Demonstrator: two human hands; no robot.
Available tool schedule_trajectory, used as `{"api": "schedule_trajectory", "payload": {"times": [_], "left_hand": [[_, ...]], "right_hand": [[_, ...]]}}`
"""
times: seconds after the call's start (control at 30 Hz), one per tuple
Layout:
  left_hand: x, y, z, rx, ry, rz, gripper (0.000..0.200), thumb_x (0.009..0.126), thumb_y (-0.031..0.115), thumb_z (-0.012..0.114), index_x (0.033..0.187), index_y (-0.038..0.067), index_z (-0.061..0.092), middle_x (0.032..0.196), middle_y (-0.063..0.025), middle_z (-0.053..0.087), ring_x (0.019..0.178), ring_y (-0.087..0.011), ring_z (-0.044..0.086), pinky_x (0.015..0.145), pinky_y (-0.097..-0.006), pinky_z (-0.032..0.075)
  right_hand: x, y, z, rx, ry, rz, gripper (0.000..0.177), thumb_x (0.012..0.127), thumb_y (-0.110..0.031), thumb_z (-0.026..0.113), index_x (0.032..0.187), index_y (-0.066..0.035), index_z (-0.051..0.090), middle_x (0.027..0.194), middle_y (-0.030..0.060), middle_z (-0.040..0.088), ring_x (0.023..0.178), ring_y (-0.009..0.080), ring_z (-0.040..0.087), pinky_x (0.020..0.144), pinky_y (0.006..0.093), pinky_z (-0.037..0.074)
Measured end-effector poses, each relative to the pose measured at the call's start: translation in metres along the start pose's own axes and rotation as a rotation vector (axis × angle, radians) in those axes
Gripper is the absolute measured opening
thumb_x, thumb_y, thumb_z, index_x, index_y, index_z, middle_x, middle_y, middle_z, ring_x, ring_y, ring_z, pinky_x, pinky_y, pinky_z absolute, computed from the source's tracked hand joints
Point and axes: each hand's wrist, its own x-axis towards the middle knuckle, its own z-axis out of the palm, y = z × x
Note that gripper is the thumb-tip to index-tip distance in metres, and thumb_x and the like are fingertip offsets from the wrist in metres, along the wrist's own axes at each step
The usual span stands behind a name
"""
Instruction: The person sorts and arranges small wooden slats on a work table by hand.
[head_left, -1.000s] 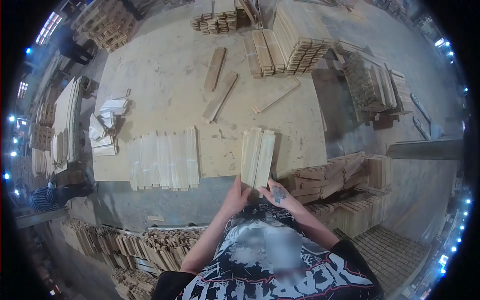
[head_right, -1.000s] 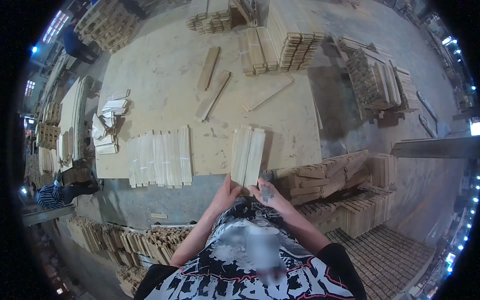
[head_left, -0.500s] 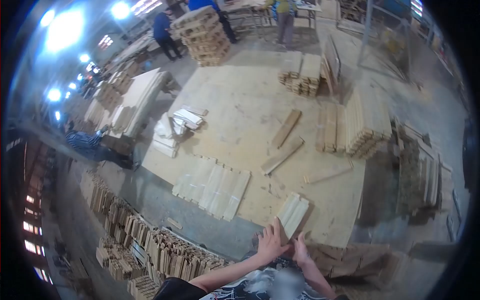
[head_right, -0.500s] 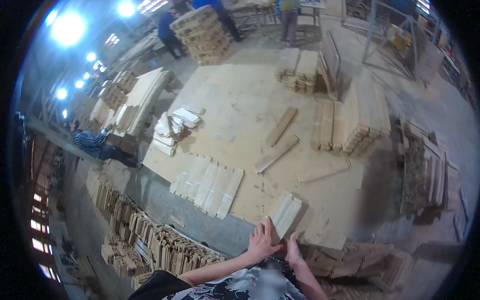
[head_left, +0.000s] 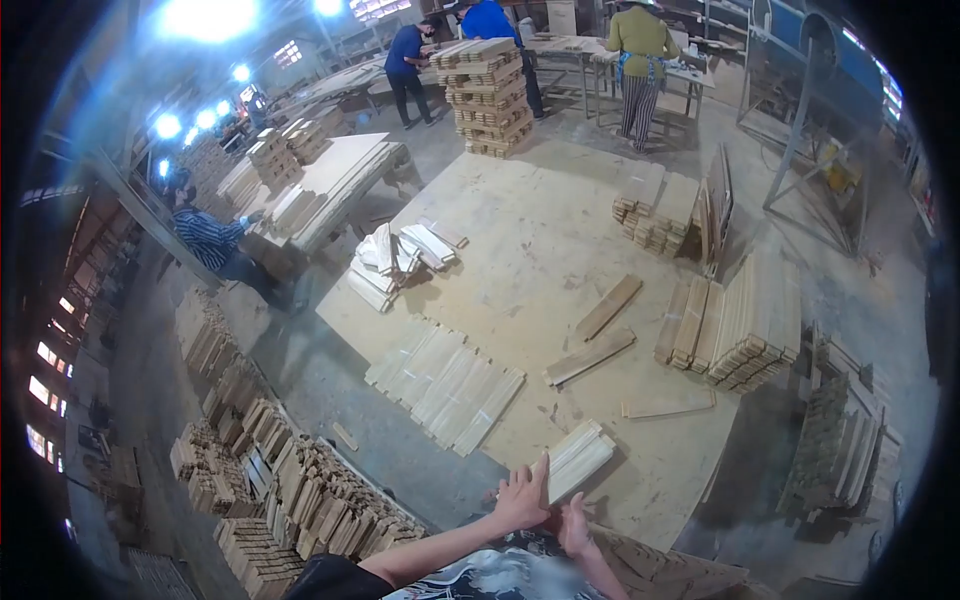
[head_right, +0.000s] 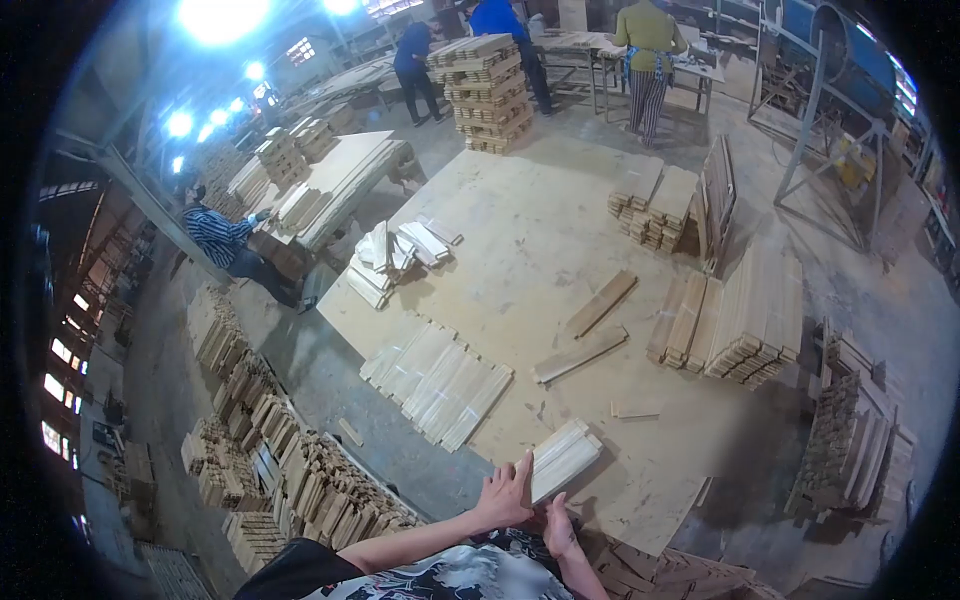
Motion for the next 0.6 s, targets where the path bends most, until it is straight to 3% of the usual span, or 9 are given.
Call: {"api": "schedule_trajectory", "payload": {"times": [0.07,0.13,0.17,0.27,0.3,0.37,0.47,0.53,0.6], "left_hand": [[0.008,-0.004,-0.028,-0.114,-0.122,-0.005,0.125,0.067,0.033,0.083,0.165,0.013,0.007,0.136,-0.0274,0.047,0.129,-0.0466,0.047,0.103,-0.0585,0.042],[0.01,-0.006,-0.064,-0.235,-0.291,-0.026,0.122,0.069,0.03,0.081,0.164,0.01,0.008,0.134,-0.0288,0.049,0.131,-0.0489,0.046,0.108,-0.0522,0.042],[0.02,-0.03,-0.048,-0.404,-0.331,0.038,0.119,0.072,0.031,0.08,0.164,0.004,0.008,0.145,-0.0313,0.044,0.136,-0.0459,0.046,0.112,-0.0444,0.042],[0.033,-0.065,-0.035,-0.816,-0.415,0.291,0.118,0.076,0.033,0.08,0.163,0.001,0.008,0.157,-0.0314,0.034,0.14,-0.0397,0.044,0.113,-0.0411,0.041],[0.036,-0.069,-0.044,-0.836,-0.477,0.31,0.117,0.077,0.031,0.08,0.164,0.002,0.006,0.159,-0.0303,0.032,0.143,-0.0367,0.04,0.115,-0.0403,0.038],[0.041,-0.08,-0.063,-0.872,-0.611,0.348,0.116,0.08,0.028,0.079,0.164,0.003,0.004,0.162,-0.0281,0.027,0.149,-0.0307,0.031,0.119,-0.0387,0.031],[0.05,-0.09,-0.121,-0.83,-0.627,0.394,0.114,0.08,0.03,0.081,0.165,0.004,0.009,0.161,-0.0257,0.03,0.149,-0.0313,0.032,0.119,-0.0394,0.031],[0.062,-0.103,-0.158,-0.872,-0.534,0.544,0.108,0.083,0.03,0.08,0.165,0.006,0.013,0.161,-0.0214,0.032,0.148,-0.0299,0.033,0.119,-0.0411,0.031],[0.07,-0.126,-0.174,-1.012,-0.424,0.595,0.099,0.088,0.031,0.075,0.164,0.008,0.017,0.161,-0.0173,0.035,0.147,-0.0286,0.035,0.119,-0.0427,0.031]], "right_hand": [[-0.005,-0.014,0.018,-0.047,-0.061,-0.023,0.093,0.099,-0.076,0.033,0.156,-0.003,0.035,0.151,0.0123,0.049,0.138,0.0273,0.048,0.115,0.0438,0.037],[-0.002,-0.02,0.009,-0.177,0.054,0.021,0.084,0.101,-0.069,0.041,0.154,-0.003,0.038,0.149,0.0121,0.05,0.137,0.0271,0.048,0.116,0.0434,0.036],[0.0,-0.021,0.007,-0.24,0.115,0.043,0.08,0.102,-0.065,0.045,0.153,-0.003,0.04,0.149,0.012,0.05,0.137,0.027,0.048,0.116,0.0432,0.036],[0.018,-0.048,0.066,-0.269,0.268,-0.448,0.072,0.102,-0.055,0.055,0.15,-0.004,0.042,0.147,0.0124,0.052,0.136,0.0264,0.049,0.115,0.0432,0.038],[0.023,-0.053,0.074,-0.055,0.247,-0.367,0.069,0.099,-0.05,0.063,0.148,-0.005,0.044,0.143,0.0123,0.053,0.134,0.0258,0.051,0.112,0.0431,0.041],[0.035,-0.057,0.097,0.019,0.296,-0.383,0.069,0.096,-0.047,0.067,0.147,-0.006,0.044,0.14,0.0122,0.055,0.131,0.0257,0.053,0.111,0.0425,0.043],[0.064,-0.065,0.14,0.084,0.4,-0.514,0.07,0.089,-0.038,0.073,0.145,-0.004,0.046,0.132,0.0119,0.058,0.124,0.0257,0.056,0.107,0.0419,0.045],[0.082,-0.077,0.177,0.047,0.41,-0.683,0.066,0.088,-0.032,0.074,0.141,-0.002,0.048,0.127,0.0113,0.059,0.12,0.0245,0.058,0.105,0.0411,0.046],[0.099,-0.089,0.211,0.002,0.447,-0.836,0.081,0.081,-0.031,0.078,0.147,-0.001,0.042,0.135,0.0155,0.057,0.127,0.0279,0.055,0.111,0.0423,0.043]]}}
